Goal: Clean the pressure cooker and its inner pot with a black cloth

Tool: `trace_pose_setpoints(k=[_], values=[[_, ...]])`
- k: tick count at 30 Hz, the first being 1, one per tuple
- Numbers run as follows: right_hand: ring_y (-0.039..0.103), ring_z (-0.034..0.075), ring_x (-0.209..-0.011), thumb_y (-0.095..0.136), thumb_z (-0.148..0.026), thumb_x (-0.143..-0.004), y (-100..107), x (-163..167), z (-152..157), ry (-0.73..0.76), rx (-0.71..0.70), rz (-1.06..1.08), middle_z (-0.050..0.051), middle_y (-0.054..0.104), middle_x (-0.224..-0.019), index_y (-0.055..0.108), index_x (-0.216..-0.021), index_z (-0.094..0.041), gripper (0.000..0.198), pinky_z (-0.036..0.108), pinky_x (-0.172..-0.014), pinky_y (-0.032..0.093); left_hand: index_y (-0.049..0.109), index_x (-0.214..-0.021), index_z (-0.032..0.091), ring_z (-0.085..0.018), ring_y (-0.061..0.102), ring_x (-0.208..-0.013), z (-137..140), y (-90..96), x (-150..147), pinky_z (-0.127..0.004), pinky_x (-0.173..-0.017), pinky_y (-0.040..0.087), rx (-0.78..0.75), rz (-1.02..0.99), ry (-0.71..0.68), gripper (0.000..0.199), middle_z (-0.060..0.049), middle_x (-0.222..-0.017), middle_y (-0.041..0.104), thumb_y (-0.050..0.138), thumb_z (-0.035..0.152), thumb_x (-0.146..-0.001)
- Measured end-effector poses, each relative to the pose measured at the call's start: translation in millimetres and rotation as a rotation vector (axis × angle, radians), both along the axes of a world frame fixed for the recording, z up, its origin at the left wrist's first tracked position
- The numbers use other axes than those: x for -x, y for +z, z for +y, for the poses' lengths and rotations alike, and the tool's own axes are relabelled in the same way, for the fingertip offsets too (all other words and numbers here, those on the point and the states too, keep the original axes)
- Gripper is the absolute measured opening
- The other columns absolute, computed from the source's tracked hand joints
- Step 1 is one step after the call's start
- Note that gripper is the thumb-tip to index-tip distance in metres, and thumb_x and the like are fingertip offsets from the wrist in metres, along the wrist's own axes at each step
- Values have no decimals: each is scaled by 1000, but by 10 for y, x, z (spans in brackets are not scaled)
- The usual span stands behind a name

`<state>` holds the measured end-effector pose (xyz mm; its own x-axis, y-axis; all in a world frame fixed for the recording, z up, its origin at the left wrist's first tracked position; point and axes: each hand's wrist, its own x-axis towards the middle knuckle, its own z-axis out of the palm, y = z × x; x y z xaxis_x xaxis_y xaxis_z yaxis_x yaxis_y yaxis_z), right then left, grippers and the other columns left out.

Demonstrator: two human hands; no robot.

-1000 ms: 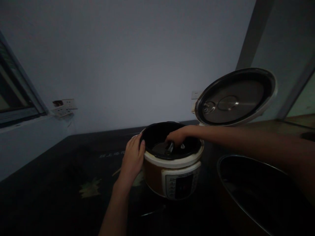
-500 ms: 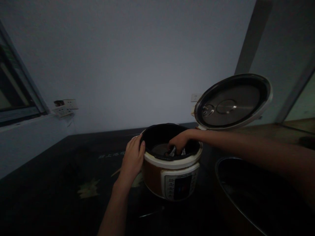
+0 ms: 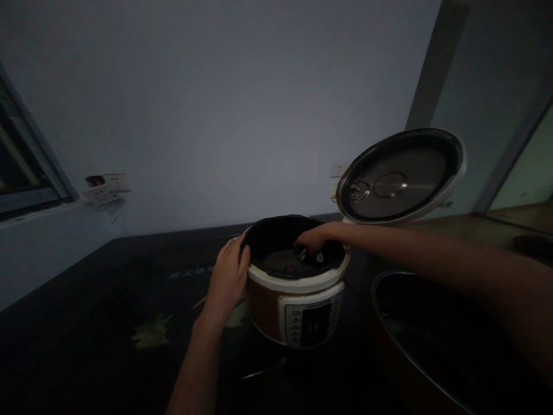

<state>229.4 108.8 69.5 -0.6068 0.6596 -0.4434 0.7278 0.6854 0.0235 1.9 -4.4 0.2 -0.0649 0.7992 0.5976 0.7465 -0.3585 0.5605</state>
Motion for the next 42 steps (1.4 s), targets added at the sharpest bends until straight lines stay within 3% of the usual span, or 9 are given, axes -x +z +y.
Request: trace_pose_setpoints(k=[4,8,12,14,16,22,28,36,42], values=[[60,19,-101,62,-8,-72,274,-39,-248,62,-32,162,9,65,-117,59,-123,-12,52,26,-85,45,51,-140,16,-26,40,-140,-65,76,-3,-47,-116,30,67,-24,13,52,-12,-143,54,30,40,-98],[57,18,-107,56,-5,-72,584,-277,-603,98,-165,438,10,61,-120,54,-122,-13,51,28,-90,44,51,-139,19,-25,34,-144,-99,112,-4,-47,-116,29,102,-47,27,50,-10,-146,51,31,39,-98],[58,20,-99,55,-8,-72,699,-683,-886,119,-540,656,9,62,-110,56,-110,-16,38,31,-85,45,54,-137,17,-25,34,-143,-98,121,-7,-47,-117,27,96,-78,41,50,-11,-145,53,33,38,-97],[58,22,-98,54,-9,-75,675,-862,-943,44,-739,603,10,59,-116,55,-113,-17,39,33,-84,44,56,-135,16,-26,38,-142,-99,132,-4,-46,-117,28,104,-119,52,49,-11,-143,54,34,38,-96],[59,22,-97,52,-10,-78,619,-982,-936,-51,-826,483,12,56,-122,54,-118,-17,40,33,-83,44,57,-134,16,-26,44,-138,-104,147,12,-44,-115,32,108,-174,64,50,-12,-140,57,35,40,-96],[62,24,-99,48,-9,-82,449,-929,-676,-211,-799,219,13,59,-122,52,-126,-17,45,31,-78,43,56,-134,13,-27,54,-129,-103,156,151,-42,-110,38,93,-215,101,53,-13,-136,60,36,43,-95],[65,26,-98,45,-8,-86,371,-750,-467,-258,-781,193,16,63,-117,54,-129,-16,45,33,-76,44,53,-137,10,-28,53,-130,-102,171,236,-42,-110,38,190,-174,162,54,-15,-139,58,36,37,-94],[65,26,-102,51,-11,-81,361,-906,-866,-211,-738,203,11,67,-114,63,-121,-19,43,33,-82,46,53,-136,10,-27,59,-123,-76,122,281,-41,-106,43,189,-155,150,50,-15,-132,63,37,26,-92],[65,25,-104,45,-10,-86,395,-747,-490,-287,-777,208,16,66,-117,59,-128,-17,45,32,-83,48,55,-135,10,-28,61,-121,-68,98,349,-43,-104,45,155,-147,170,50,-17,-128,65,38,31,-92]])
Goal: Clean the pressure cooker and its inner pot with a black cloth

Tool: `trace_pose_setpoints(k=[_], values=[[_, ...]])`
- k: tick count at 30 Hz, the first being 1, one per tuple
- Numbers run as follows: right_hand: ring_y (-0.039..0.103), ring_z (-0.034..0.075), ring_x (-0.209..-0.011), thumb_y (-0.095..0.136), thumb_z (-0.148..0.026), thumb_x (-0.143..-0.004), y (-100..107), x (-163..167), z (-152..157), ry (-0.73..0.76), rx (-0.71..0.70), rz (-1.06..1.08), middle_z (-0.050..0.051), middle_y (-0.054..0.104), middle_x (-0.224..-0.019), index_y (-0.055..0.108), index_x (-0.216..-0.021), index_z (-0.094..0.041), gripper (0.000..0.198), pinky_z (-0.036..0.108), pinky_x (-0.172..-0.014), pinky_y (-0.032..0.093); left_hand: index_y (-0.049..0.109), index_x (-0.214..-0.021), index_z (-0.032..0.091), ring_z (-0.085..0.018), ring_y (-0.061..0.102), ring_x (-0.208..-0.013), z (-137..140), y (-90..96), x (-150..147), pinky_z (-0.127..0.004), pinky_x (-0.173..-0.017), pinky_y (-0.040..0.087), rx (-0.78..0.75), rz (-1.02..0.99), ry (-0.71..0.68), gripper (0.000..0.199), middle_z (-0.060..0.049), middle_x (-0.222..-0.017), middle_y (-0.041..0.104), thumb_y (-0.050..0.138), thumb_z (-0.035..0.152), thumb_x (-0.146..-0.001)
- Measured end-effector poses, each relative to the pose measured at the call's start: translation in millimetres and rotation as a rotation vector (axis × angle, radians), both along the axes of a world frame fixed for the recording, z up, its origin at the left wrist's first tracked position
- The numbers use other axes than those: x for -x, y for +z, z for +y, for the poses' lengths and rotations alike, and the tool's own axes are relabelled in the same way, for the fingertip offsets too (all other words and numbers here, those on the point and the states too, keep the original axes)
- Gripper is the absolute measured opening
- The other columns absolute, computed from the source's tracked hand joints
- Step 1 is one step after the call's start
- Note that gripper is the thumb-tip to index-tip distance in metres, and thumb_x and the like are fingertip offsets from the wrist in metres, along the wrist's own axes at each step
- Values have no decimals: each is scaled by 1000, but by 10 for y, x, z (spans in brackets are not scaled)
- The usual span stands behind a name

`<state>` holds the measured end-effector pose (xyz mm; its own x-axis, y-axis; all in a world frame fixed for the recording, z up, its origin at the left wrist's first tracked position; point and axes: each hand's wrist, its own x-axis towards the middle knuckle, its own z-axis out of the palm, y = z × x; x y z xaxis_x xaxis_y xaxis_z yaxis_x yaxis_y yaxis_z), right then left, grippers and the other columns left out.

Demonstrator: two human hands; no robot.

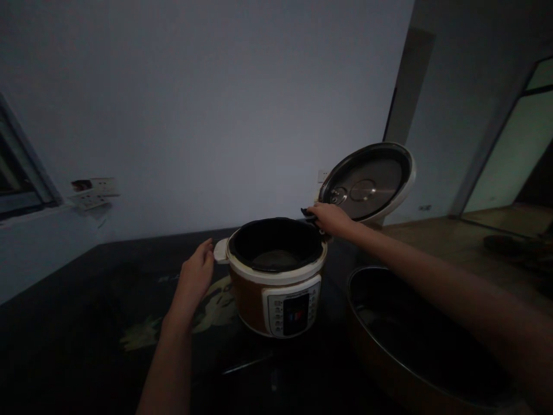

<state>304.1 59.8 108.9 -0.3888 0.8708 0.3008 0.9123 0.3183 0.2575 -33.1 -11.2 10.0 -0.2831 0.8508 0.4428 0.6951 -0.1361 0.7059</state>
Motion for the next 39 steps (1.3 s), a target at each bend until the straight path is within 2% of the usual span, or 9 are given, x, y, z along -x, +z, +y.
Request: trace_pose_setpoints(k=[3,6,11,17,23,28,32,35,39], values=[[66,24,-104,45,-8,-86,-43,61,176,-25,13,9,17,67,-117,61,-127,-15,45,31,-84,48,57,-134,11,-29,62,-119,-6,11,4,-44,-102,47,-10,-7,7,49,-16,-125,67,39,29,-92],[65,26,-106,45,-8,-85,-76,21,102,-4,34,16,17,68,-117,62,-127,-14,45,32,-86,49,59,-131,12,-28,64,-116,-18,29,-28,-44,-101,48,-16,-4,7,47,-15,-123,68,39,27,-91],[65,27,-107,48,-9,-82,-93,-174,-402,107,66,47,13,68,-116,65,-120,-15,42,37,-92,49,60,-130,10,-27,62,-119,-59,72,-84,-44,-105,45,-10,21,-8,46,-16,-129,64,39,24,-91],[65,24,-107,51,-4,-77,-147,-164,-933,392,15,166,11,68,-118,67,-115,-18,43,39,-94,51,61,-128,10,-29,60,-121,-74,72,-50,-44,-104,45,-10,26,7,44,-16,-129,64,39,25,-93],[66,26,-99,56,-7,-79,-173,365,-1230,609,-72,-1,14,67,-117,66,-113,-17,37,39,-79,56,66,-122,15,-26,62,-118,-96,86,-56,-41,-103,46,-41,0,-4,41,-13,-126,67,41,23,-91],[64,23,-97,54,-7,-86,-133,986,-1226,759,-74,-76,16,67,-115,66,-113,-14,31,36,-80,53,66,-121,16,-25,63,-117,-84,85,-31,-40,-102,47,-45,8,11,41,-11,-124,69,40,25,-90],[62,25,-106,49,-8,-90,-53,1591,-974,728,35,-55,17,66,-116,65,-116,-10,31,36,-83,51,67,-119,16,-24,65,-113,-43,66,48,-39,-100,49,-49,-19,24,41,-12,-121,70,41,18,-87],[65,26,-101,48,-9,-90,-4,2015,-678,631,126,-13,18,69,-110,68,-112,-9,29,35,-78,51,66,-120,13,-27,65,-114,-56,76,110,-41,-98,49,-28,-7,53,42,-15,-119,70,39,18,-88],[66,28,-99,47,-9,-91,14,2264,-408,563,141,13,23,68,-113,68,-110,-5,29,37,-78,51,61,-126,14,-28,63,-117,-119,113,165,-44,-102,46,-62,1,142,43,-15,-121,69,39,22,-91]])
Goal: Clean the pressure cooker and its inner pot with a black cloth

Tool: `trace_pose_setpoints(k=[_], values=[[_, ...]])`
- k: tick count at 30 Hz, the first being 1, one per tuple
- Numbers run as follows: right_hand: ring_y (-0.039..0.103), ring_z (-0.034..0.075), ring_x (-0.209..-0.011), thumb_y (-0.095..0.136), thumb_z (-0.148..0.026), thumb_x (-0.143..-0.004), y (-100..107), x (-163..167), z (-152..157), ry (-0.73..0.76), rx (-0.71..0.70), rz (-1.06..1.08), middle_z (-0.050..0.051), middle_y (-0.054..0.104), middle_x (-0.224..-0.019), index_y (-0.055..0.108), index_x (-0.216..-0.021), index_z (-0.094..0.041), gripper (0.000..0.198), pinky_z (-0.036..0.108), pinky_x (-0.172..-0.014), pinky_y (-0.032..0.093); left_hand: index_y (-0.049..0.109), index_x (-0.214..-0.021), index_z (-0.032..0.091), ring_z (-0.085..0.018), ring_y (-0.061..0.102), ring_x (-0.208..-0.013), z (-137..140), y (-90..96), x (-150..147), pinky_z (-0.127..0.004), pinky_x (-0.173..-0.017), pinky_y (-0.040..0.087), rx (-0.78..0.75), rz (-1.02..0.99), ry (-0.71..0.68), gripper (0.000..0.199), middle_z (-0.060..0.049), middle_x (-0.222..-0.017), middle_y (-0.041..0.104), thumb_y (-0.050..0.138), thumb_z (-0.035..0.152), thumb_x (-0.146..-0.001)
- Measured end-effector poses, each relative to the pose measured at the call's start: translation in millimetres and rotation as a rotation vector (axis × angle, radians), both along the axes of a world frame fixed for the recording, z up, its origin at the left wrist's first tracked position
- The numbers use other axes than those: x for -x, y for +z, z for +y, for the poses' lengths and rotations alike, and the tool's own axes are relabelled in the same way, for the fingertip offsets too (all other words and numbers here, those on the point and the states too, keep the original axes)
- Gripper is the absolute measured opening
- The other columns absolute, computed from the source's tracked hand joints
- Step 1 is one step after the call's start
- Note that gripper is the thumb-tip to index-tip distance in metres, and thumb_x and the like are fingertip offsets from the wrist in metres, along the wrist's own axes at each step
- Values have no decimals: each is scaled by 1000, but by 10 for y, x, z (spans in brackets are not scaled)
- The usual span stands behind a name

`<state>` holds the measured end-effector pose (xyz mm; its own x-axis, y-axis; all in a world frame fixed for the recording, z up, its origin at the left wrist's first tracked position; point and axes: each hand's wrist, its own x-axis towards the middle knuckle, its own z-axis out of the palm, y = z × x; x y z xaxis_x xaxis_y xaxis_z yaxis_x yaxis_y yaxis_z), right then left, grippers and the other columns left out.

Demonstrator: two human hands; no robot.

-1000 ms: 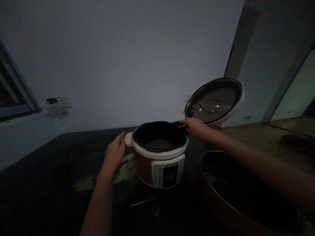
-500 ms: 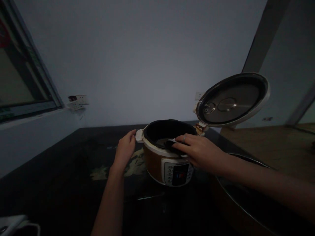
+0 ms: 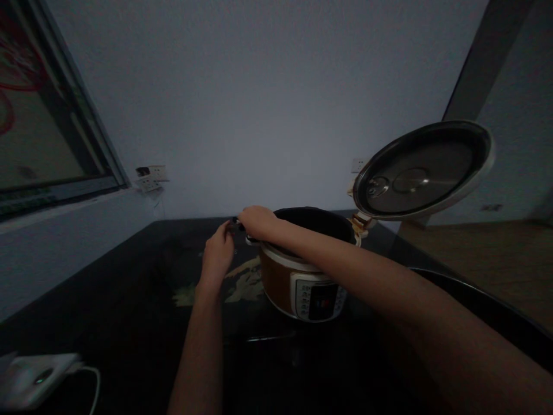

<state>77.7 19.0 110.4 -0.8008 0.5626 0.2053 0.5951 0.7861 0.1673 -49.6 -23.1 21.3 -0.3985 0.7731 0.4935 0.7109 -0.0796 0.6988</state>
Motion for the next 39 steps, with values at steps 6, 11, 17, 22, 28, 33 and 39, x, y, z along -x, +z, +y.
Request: trace_pose_setpoints(k=[6,11,17,22,28,33,39], values=[[65,28,-103,52,-9,-87,-20,-319,-286,70,-26,-2,19,69,-109,69,-108,-9,27,36,-80,51,57,-131,14,-25,62,-118,-88,86,-58,-41,-103,46,-110,-35,17,43,-13,-125,67,41,19,-91],[66,30,-101,51,-8,-88,-38,-323,-372,100,-41,-21,20,69,-105,70,-104,-8,25,38,-79,52,57,-129,13,-21,61,-118,-141,170,-154,-39,-104,46,-229,-78,-87,42,-14,-130,64,40,16,-91],[64,33,-108,55,-9,-87,-65,46,-77,73,-17,37,23,68,-111,67,-110,-5,26,41,-83,54,61,-121,11,-21,61,-118,-178,222,-154,-38,-105,45,-339,-122,-80,38,-14,-126,65,45,16,-87],[63,31,-111,51,-10,-89,-102,14,-88,68,49,97,23,68,-113,66,-112,-4,28,38,-87,52,60,-123,16,-21,56,-124,-224,247,-159,-37,-108,43,-288,-2,-154,53,-10,-130,62,43,3,-74],[68,25,-101,56,-11,-84,-47,-237,-141,42,242,163,19,71,-112,68,-109,-5,28,27,-80,50,41,-144,18,-23,49,-131,-237,150,-206,-44,-113,36,-159,242,-411,74,-13,-142,52,46,1,-72],[68,20,-93,59,-8,-82,-15,-381,-210,63,354,319,14,73,-106,68,-107,-6,27,24,-76,48,19,-155,23,-30,55,-123,-293,172,-271,-49,-102,45,-54,334,-403,89,-17,-141,53,58,9,-76],[66,16,-93,68,-8,-78,5,-487,-268,169,472,468,9,73,-103,67,-103,-8,25,24,-81,48,28,-152,27,-28,66,-107,-330,308,-194,-40,-89,51,63,362,-301,82,-12,-126,66,62,16,-78]])
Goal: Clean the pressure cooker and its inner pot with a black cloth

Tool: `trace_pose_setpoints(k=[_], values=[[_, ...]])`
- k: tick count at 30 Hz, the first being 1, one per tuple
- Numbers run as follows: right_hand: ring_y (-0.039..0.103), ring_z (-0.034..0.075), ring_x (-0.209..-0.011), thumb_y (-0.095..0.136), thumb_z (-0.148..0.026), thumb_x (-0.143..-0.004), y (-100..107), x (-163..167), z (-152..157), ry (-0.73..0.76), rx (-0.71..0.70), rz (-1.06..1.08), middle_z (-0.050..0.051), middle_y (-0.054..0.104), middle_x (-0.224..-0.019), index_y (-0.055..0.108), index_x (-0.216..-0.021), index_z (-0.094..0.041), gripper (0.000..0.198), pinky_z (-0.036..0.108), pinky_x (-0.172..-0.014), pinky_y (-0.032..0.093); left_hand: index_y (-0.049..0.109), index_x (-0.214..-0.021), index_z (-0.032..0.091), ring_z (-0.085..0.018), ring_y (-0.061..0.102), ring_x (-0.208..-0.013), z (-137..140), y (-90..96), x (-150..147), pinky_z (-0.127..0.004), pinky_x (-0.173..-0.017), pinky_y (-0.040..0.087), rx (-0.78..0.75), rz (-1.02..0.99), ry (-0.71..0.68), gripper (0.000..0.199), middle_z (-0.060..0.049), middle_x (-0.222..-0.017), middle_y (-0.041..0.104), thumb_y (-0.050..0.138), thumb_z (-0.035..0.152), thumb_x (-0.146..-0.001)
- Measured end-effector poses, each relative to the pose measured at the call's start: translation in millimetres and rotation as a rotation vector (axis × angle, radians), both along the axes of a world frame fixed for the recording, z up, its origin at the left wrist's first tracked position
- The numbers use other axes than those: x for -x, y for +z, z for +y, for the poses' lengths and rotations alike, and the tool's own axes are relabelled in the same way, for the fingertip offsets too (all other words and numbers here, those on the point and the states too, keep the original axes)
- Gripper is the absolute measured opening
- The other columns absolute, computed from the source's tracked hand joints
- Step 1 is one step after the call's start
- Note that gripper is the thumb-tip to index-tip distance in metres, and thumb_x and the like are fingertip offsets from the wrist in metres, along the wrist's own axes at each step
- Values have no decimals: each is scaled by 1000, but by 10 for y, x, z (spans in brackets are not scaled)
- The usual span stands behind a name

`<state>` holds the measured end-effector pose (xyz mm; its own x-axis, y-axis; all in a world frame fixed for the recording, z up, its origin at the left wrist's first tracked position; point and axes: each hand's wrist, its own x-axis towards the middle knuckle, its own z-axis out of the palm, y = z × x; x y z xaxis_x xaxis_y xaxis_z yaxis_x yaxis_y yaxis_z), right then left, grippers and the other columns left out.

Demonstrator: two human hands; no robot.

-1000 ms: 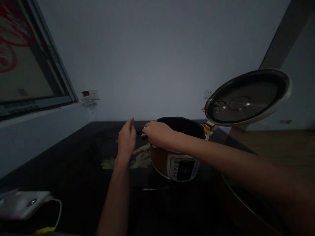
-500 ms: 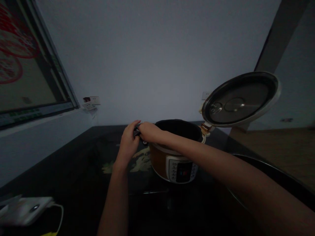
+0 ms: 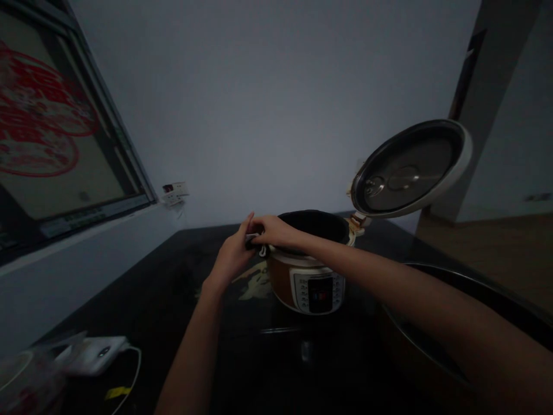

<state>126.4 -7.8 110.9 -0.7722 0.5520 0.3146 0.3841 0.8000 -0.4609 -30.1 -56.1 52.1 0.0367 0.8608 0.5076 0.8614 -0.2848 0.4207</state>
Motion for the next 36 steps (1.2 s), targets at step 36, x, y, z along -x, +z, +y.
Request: trace_pose_setpoints(k=[36], values=[[51,26,-128,46,-15,-94,-740,-2225,-229,-133,-571,54,15,55,-137,60,-122,-18,31,51,-103,48,73,-98,20,-33,37,-140,489,-301,140,-57,-118,22,-247,48,167,26,-9,-147,50,54,30,-84]])
